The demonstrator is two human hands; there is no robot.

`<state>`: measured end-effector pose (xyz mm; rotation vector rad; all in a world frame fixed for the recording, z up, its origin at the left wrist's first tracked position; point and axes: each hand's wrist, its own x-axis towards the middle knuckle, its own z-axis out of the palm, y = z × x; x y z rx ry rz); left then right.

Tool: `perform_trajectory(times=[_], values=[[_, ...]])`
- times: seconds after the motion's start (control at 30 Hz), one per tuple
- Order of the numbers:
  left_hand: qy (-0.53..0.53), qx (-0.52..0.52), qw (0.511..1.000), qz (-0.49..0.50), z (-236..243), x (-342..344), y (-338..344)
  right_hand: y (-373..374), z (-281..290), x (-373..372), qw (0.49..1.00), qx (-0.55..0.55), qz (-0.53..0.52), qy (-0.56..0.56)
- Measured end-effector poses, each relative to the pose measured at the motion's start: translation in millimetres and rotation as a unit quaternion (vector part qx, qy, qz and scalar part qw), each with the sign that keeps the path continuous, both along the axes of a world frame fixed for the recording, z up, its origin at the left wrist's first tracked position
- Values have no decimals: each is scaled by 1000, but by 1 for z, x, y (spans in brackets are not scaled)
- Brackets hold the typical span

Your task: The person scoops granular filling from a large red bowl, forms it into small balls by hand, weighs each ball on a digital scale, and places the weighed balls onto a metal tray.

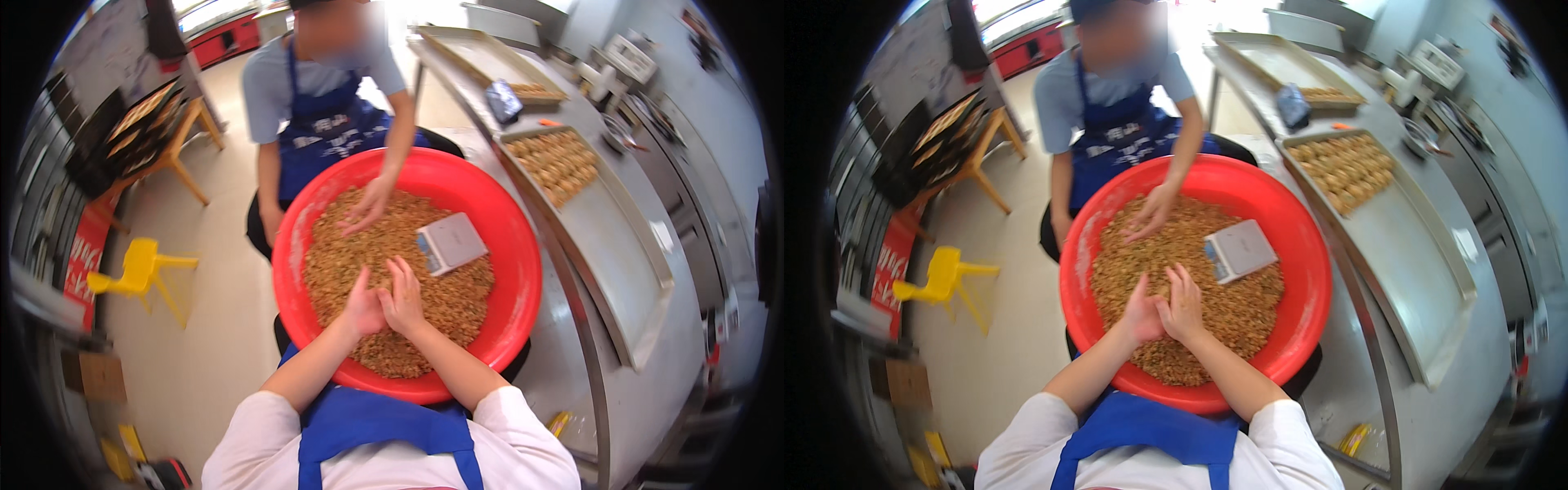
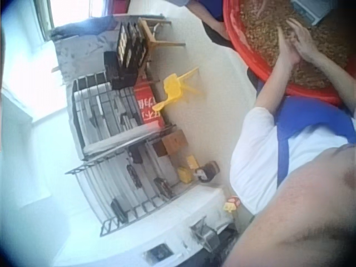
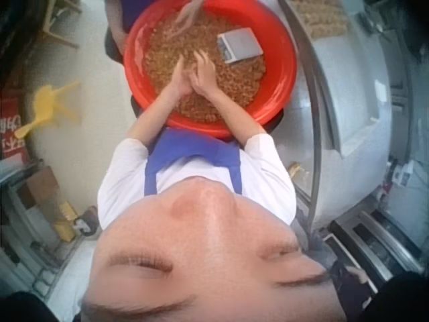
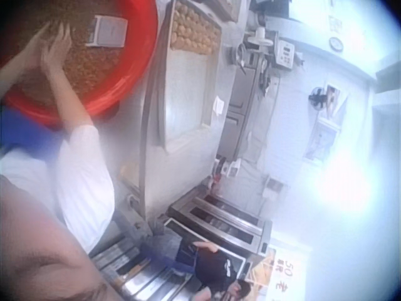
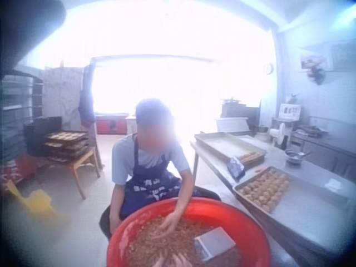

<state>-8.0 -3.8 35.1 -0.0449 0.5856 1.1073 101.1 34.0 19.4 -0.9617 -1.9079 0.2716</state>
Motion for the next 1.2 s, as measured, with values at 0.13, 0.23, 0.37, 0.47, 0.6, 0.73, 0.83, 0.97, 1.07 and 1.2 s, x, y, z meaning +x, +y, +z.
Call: perform_trajectory(times=[0.13, 0.23, 0.37, 0.47, 0.6, 0.73, 0.83, 0.97, 1.07, 1.2], values=[[-103, 133, 982, -87, -4, -6, -10, 14, 3, 12, 983, -141, 114, 11], [-93, 99, 986, -92, 0, -1, -6, 10, 15, 18, 979, -175, 101, 20], [18, 50, 998, -46, 11, 6, -3, 2, 17, 17, 992, -54, 110, -21], [-203, 89, 974, -43, -3, -4, -1, 16, 21, 24, 988, -1, 152, 7], [-155, 94, 975, -125, 6, 2, -8, 66, 69, 42, 949, 156, 197, -193], [-39, 89, 988, -120, -3, 3, -3, 199, 191, 106, 992, 69, -86, -59], [-32, 86, 990, -105, -8, 3, 5, 312, 249, 216, 982, -141, -121, 33], [-26, 78, 990, -112, -16, 1, 10, 430, 201, 377, 817, -353, -253, 380], [-10, 57, 995, -81, -21, -12, 1, 431, 172, 356, 778, -433, -250, 379], [16, 51, 994, -93, -23, -8, 7, 452, 150, 392, 770, -501, -278, 281]])
